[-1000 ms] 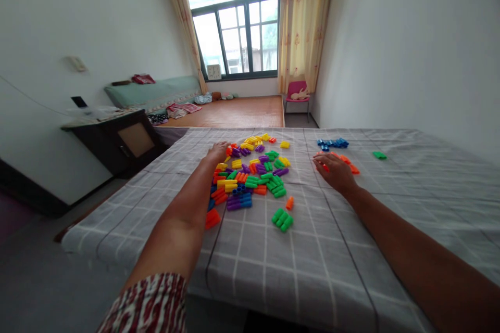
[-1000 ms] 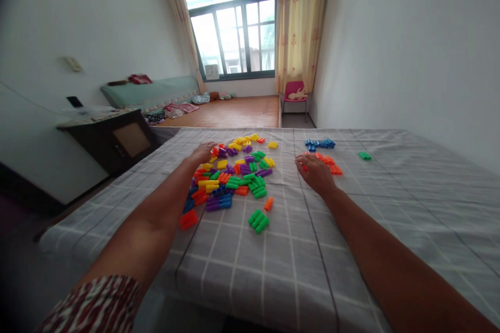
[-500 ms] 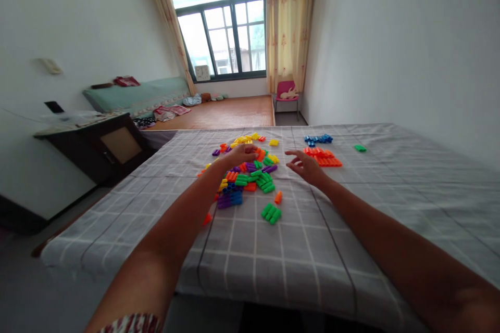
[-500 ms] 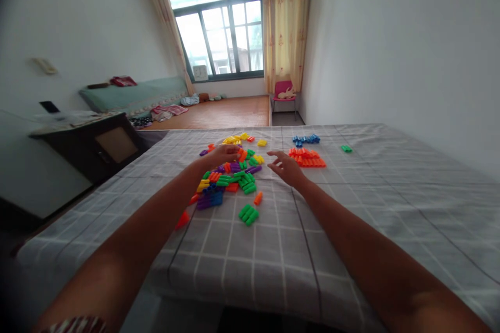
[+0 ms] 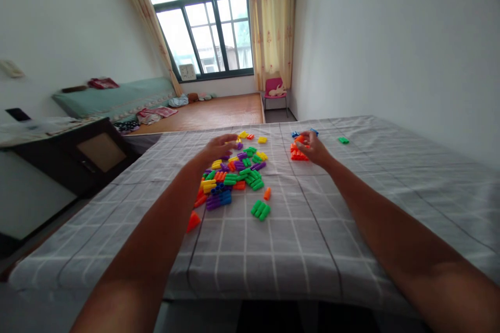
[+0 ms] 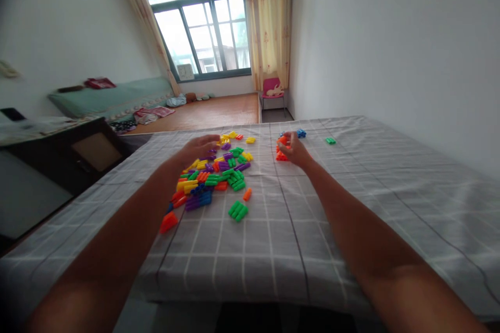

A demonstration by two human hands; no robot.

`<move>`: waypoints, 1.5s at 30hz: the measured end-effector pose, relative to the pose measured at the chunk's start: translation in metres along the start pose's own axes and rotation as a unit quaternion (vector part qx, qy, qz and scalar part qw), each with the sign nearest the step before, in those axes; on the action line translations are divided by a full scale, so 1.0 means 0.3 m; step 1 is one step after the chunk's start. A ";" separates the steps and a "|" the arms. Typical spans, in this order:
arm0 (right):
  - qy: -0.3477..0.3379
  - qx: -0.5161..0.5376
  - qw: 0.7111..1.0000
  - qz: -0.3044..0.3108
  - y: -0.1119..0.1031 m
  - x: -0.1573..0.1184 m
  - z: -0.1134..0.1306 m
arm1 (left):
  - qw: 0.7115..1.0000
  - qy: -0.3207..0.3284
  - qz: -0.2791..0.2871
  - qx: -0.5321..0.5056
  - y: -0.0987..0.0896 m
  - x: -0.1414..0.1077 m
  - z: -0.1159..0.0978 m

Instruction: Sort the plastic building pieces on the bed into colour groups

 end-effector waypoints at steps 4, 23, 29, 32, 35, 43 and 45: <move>0.054 -0.115 0.991 0.043 -0.151 -0.011 -0.119 | 0.979 -0.053 -0.196 -0.011 -0.315 -0.177 0.122; 0.044 -0.226 0.973 0.027 -0.120 -0.037 -0.144 | 0.926 -0.145 -0.287 0.200 -0.495 -0.354 0.498; -0.086 -0.289 0.953 0.011 0.081 0.009 0.107 | 0.880 -0.191 -0.214 0.378 -0.477 -0.314 0.507; -0.204 -0.289 0.921 0.162 0.340 0.062 0.274 | 0.870 -0.211 -0.198 0.400 -0.468 -0.302 0.516; -0.252 -0.293 0.893 0.229 0.571 0.156 0.397 | 0.871 -0.220 -0.194 0.395 -0.460 -0.305 0.518; -0.176 -0.355 0.876 0.276 1.008 0.483 0.469 | 0.881 -0.210 -0.202 0.372 -0.456 -0.318 0.524; -0.150 -0.366 0.869 0.298 1.071 0.528 0.449 | 0.881 -0.213 -0.207 0.368 -0.459 -0.318 0.528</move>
Point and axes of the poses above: each hand's wrist, its own x-axis towards the middle knuckle, its own y-axis out of the palm, z = x × y, the point moved 5 cm from there along x, towards the middle knuckle, and after that the axes turned 14 degrees about z, right-handed, at the moved point
